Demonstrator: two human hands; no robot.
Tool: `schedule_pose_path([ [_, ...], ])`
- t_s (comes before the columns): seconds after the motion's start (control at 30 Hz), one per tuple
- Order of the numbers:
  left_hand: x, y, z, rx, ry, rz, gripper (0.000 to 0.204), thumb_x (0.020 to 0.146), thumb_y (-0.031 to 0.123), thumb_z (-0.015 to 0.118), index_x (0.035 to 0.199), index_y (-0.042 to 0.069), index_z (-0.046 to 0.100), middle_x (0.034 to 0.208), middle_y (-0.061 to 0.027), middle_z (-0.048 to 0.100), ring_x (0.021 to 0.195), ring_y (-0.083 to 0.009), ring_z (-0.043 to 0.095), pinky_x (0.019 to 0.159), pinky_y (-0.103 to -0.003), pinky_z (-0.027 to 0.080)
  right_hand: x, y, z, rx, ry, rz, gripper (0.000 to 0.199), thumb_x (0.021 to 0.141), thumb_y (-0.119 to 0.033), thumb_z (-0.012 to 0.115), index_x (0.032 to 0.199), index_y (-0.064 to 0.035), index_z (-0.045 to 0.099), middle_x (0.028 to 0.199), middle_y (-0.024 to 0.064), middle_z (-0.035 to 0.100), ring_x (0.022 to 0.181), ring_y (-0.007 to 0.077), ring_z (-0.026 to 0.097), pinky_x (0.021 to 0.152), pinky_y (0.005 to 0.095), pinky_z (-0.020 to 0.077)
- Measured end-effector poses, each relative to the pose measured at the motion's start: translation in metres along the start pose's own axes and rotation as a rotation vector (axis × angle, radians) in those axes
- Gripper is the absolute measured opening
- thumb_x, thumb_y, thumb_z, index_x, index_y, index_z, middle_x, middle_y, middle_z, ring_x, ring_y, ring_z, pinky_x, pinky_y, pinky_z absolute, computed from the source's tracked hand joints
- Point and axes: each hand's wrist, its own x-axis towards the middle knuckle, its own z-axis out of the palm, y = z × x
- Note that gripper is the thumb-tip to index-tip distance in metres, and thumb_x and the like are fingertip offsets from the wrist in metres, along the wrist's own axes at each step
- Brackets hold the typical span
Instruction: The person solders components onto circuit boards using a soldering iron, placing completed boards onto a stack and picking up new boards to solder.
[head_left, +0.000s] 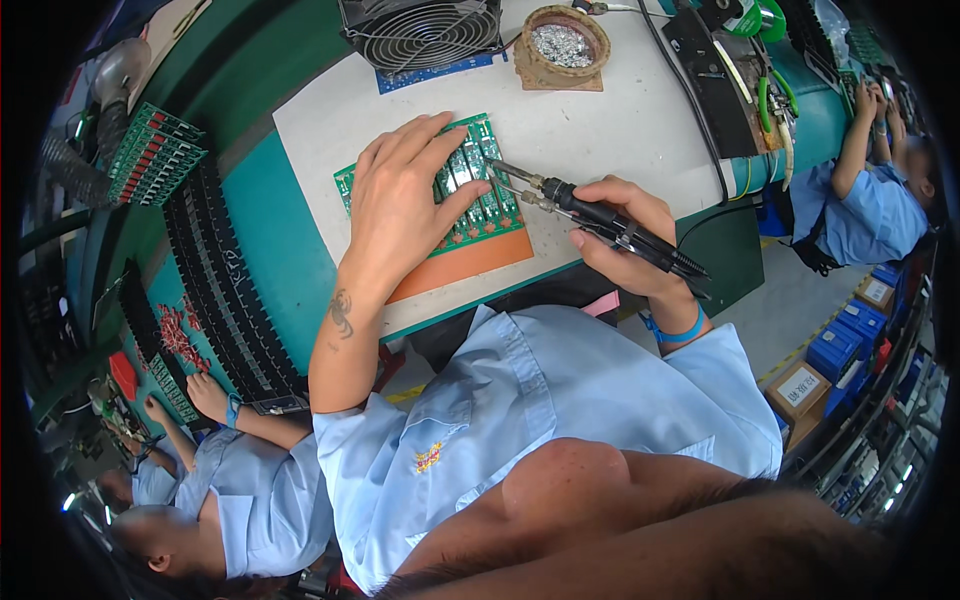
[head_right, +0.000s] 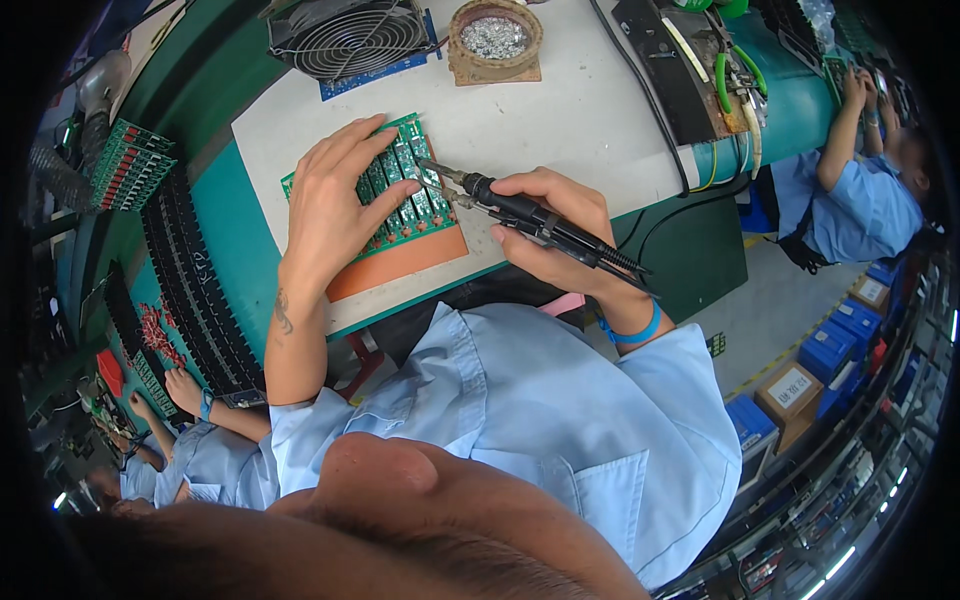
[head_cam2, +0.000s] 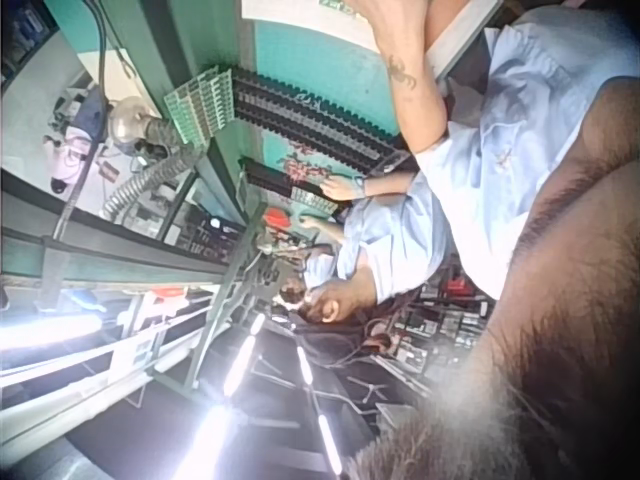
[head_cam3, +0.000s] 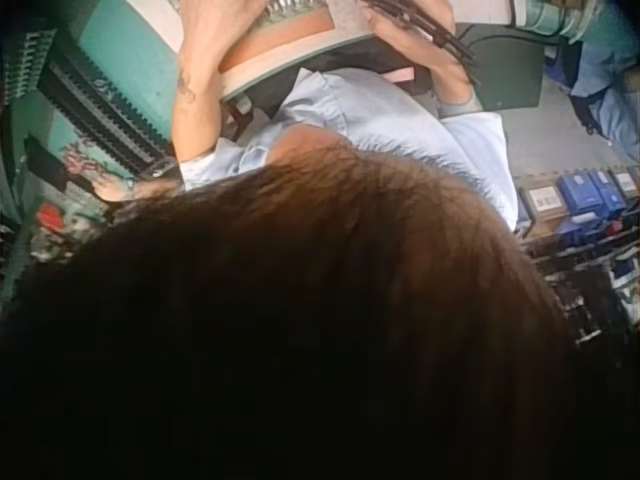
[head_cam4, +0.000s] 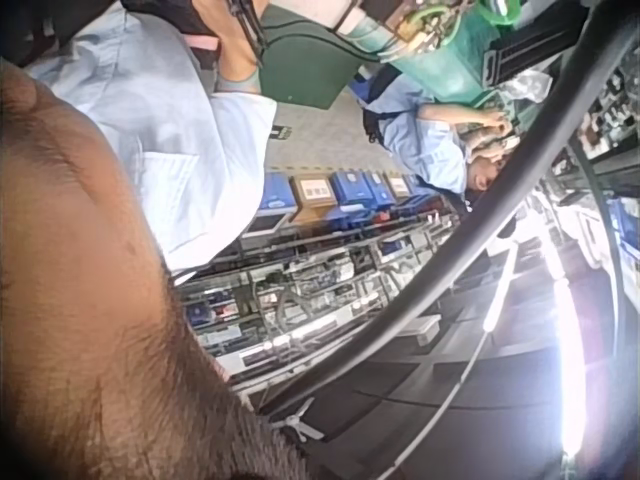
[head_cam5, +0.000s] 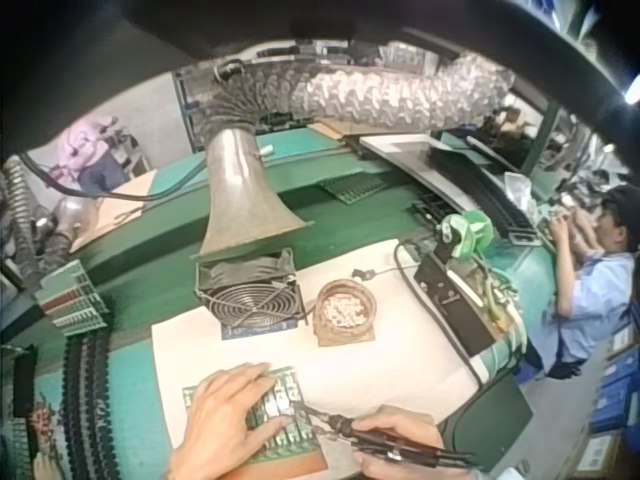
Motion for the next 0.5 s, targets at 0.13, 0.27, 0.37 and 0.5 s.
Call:
schedule_pose_path([
  [0.13,-0.0003,-0.0011,0.0014,-0.002,0.005,-0.003,0.049,0.081,0.025,0.087,0.125,0.005,0.076,0.140,-0.0064,0.070,0.132,-0.0260,0.063,0.116,-0.043,0.042,0.0013,-0.0003,-0.0012,-0.025,-0.017,0.026,0.043,0.073,0.001,0.081,0.115,-0.0004,0.072,0.095,0.0109,0.076,0.070,0.0166,0.063,0.064,0.0258,0.0481],
  [0.27,-0.0003,-0.0015,0.0020,-0.002,0.009,-0.003,0.049,0.081,0.025,0.088,0.124,0.005,0.076,0.140,-0.0066,0.070,0.132,-0.0259,0.063,0.116,-0.043,0.042,0.0020,-0.0003,-0.0011,-0.028,-0.022,0.038,0.043,0.073,0.000,0.081,0.115,-0.0006,0.072,0.095,0.0108,0.076,0.070,0.0168,0.063,0.065,0.0259,0.0486],
  [0.37,-0.0004,-0.0016,0.0022,-0.001,0.012,-0.001,0.049,0.080,0.024,0.088,0.124,0.005,0.077,0.140,-0.0067,0.070,0.132,-0.0258,0.063,0.117,-0.043,0.041,0.0025,-0.0009,-0.0010,-0.023,-0.022,0.039,0.043,0.073,0.000,0.081,0.115,-0.0007,0.072,0.094,0.0106,0.076,0.070,0.0169,0.063,0.065,0.0259,0.0487],
  [0.5,-0.0008,-0.0020,0.0031,0.006,0.015,0.003,0.049,0.081,0.024,0.088,0.124,0.005,0.077,0.139,-0.0065,0.071,0.132,-0.0259,0.063,0.116,-0.043,0.042,0.0037,-0.0036,-0.0021,-0.037,-0.061,0.023,0.046,0.075,0.004,0.077,0.120,0.0022,0.068,0.096,0.0143,0.073,0.074,0.0187,0.062,0.068,0.0270,0.0477],
])
